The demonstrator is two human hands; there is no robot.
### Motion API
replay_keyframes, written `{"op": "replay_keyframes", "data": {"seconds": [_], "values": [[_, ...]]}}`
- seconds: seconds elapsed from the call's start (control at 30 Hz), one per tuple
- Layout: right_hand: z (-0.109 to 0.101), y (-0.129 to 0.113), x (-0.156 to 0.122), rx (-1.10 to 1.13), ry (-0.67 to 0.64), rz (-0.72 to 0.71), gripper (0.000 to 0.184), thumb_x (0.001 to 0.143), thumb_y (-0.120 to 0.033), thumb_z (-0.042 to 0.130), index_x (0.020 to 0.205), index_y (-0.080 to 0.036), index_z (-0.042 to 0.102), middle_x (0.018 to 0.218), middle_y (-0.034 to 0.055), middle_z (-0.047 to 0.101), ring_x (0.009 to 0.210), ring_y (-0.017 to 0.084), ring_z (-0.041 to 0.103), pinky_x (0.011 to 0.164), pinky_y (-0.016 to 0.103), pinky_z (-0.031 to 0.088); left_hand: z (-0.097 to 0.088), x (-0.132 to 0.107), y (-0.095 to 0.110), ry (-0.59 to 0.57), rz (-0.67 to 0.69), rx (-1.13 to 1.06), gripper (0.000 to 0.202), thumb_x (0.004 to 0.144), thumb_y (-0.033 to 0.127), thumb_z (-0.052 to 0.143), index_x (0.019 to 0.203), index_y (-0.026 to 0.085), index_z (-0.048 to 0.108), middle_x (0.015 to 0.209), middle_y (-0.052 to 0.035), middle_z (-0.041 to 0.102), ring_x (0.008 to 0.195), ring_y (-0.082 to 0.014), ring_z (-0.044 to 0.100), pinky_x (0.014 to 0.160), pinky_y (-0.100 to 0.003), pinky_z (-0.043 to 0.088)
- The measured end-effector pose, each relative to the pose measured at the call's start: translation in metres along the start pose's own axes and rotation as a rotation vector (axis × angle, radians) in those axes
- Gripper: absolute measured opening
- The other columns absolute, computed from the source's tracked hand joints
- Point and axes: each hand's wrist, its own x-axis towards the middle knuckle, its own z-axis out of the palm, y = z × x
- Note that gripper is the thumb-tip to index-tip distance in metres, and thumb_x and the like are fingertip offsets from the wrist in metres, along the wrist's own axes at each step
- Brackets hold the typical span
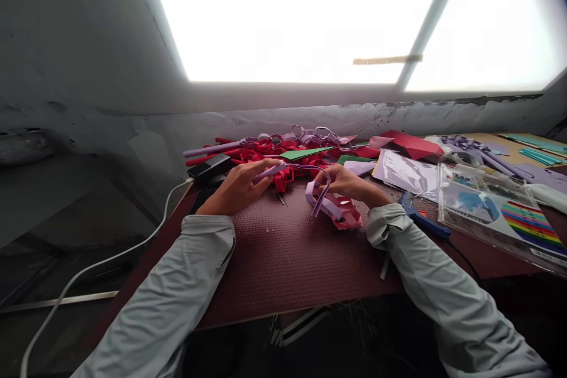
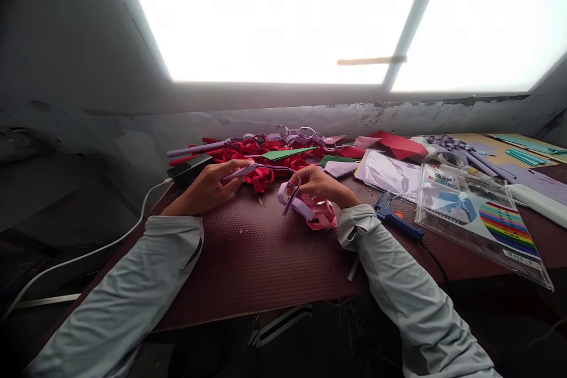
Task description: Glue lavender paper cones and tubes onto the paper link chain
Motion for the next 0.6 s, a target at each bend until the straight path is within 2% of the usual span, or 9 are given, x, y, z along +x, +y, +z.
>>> {"op": "replay_keyframes", "data": {"seconds": [0.07, 0.23, 0.4, 0.5, 0.6], "values": [[0.0005, -0.0022, -0.0007, 0.021, -0.019, 0.016, 0.032, 0.069, -0.045, 0.089, 0.079, -0.015, 0.08, 0.078, 0.0068, 0.077, 0.069, 0.018, 0.07, 0.066, 0.029, 0.054, 0.0011, -0.0005, -0.0017, 0.02, 0.039, 0.067, 0.041, 0.098, 0.028, 0.054, 0.138, 0.025, 0.063, 0.135, -0.0074, 0.07, 0.099, -0.0191, 0.072, 0.082, -0.025, 0.051], [0.002, -0.0001, -0.0013, -0.005, -0.08, 0.056, 0.036, 0.07, -0.047, 0.088, 0.083, -0.014, 0.08, 0.076, 0.0065, 0.077, 0.065, 0.016, 0.068, 0.061, 0.027, 0.052, 0.0067, 0.0001, -0.0006, 0.19, 0.101, 0.14, 0.039, 0.101, 0.028, 0.052, 0.139, 0.025, 0.061, 0.133, -0.0077, 0.071, 0.106, -0.02, 0.073, 0.087, -0.027, 0.053], [0.0028, -0.0012, -0.0016, -0.087, -0.122, 0.001, 0.03, 0.078, -0.044, 0.082, 0.083, -0.014, 0.08, 0.078, 0.0063, 0.078, 0.068, 0.017, 0.069, 0.063, 0.026, 0.052, 0.0086, -0.0003, 0.0034, 0.276, 0.12, 0.232, 0.039, 0.104, 0.028, 0.05, 0.141, 0.024, 0.059, 0.12, -0.007, 0.074, 0.092, -0.0168, 0.072, 0.081, -0.025, 0.051], [0.0042, -0.0038, -0.0018, -0.071, -0.151, -0.021, 0.026, 0.079, -0.04, 0.081, 0.084, -0.015, 0.081, 0.08, 0.0066, 0.078, 0.071, 0.018, 0.071, 0.067, 0.027, 0.054, 0.0082, -0.0016, 0.0042, 0.283, 0.128, 0.333, 0.039, 0.105, 0.028, 0.049, 0.142, 0.026, 0.059, 0.108, -0.005, 0.074, 0.081, -0.0141, 0.068, 0.071, -0.022, 0.045], [0.0045, -0.0036, -0.0022, 0.021, -0.145, 0.019, 0.031, 0.077, -0.042, 0.084, 0.094, -0.016, 0.081, 0.084, 0.0067, 0.079, 0.074, 0.019, 0.073, 0.07, 0.028, 0.056, 0.0079, -0.0022, 0.0039, 0.262, 0.127, 0.374, 0.037, 0.105, 0.027, 0.048, 0.14, 0.026, 0.061, 0.101, -0.0035, 0.073, 0.078, -0.0128, 0.066, 0.066, -0.022, 0.041]]}}
